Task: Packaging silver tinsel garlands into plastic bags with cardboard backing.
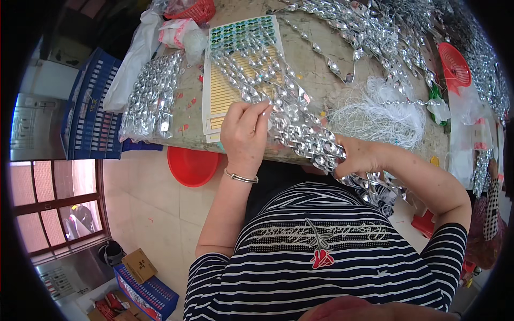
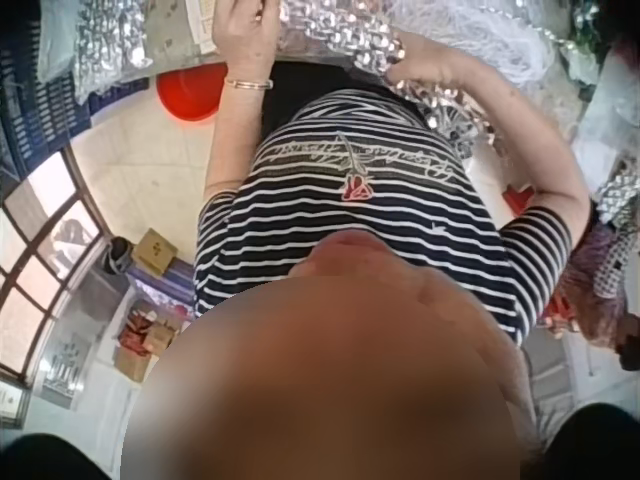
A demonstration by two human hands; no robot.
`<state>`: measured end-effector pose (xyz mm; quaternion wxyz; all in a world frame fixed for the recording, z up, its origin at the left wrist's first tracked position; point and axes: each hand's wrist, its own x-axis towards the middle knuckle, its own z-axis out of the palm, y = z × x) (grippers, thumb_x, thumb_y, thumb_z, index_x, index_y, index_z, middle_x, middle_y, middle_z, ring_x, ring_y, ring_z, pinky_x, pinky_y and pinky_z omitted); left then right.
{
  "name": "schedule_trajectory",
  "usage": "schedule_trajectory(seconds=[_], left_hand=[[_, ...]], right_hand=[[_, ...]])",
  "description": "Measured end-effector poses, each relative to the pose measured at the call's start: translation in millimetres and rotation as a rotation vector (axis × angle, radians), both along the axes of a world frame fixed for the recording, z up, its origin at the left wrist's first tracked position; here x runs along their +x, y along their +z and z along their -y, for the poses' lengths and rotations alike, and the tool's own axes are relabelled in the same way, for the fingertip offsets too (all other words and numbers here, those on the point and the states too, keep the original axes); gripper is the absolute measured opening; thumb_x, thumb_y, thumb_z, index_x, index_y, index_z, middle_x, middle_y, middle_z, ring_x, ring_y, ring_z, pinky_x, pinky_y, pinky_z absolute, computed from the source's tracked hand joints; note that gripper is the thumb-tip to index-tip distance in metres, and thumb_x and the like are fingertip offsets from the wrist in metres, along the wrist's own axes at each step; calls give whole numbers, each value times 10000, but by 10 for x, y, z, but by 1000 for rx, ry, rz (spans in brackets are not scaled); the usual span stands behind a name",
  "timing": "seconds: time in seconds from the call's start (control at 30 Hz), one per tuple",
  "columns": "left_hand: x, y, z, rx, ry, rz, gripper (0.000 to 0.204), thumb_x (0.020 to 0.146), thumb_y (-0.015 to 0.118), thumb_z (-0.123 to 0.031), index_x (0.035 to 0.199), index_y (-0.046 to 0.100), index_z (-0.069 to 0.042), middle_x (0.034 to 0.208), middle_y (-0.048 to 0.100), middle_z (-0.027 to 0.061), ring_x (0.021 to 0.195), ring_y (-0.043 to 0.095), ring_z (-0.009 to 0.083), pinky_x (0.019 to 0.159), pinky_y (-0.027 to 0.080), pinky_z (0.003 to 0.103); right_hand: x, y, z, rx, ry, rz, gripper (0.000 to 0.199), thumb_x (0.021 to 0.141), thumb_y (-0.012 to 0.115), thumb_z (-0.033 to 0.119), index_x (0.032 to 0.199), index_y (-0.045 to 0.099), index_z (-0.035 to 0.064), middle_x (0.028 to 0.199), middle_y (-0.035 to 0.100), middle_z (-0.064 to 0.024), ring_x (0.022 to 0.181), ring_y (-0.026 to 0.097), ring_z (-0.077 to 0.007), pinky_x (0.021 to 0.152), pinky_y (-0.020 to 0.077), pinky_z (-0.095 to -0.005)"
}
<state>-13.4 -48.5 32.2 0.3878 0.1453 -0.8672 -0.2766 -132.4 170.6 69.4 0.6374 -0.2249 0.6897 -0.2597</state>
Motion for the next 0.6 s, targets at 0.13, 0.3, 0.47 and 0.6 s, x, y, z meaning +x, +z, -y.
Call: schedule_trajectory(seconds=[0.13,0.3,0.47,0.6], left_hand=[[-31,30,-68,-6,-24,-55,121,733,752,-78,849,717,-90,748,558,41,640,558,207,557,438,330],[-106,36,-79,-94,-69,-83,124,762,744,-19,883,719,-29,766,571,48,667,565,135,571,459,252],[-177,57,-116,6,-25,-115,109,723,756,-55,817,703,-70,749,562,46,648,562,214,564,437,330],[-256,96,-69,-51,-17,-151,133,723,750,-54,841,694,-75,801,557,55,711,563,231,610,442,347]], right_hand=[[6,46,204,-116,-100,-32,773,606,751,225,1285,419,57,778,576,-19,551,525,-91,412,376,-214],[16,6,336,-129,-171,41,755,593,730,179,1273,428,45,771,586,-49,488,485,-102,390,362,-233],[102,-88,297,-218,-228,74,808,601,740,203,1315,387,64,798,601,-49,482,479,-89,384,351,-221],[125,-179,210,-110,-188,9,778,608,729,198,1307,413,72,797,607,-48,489,483,-84,381,348,-217]])
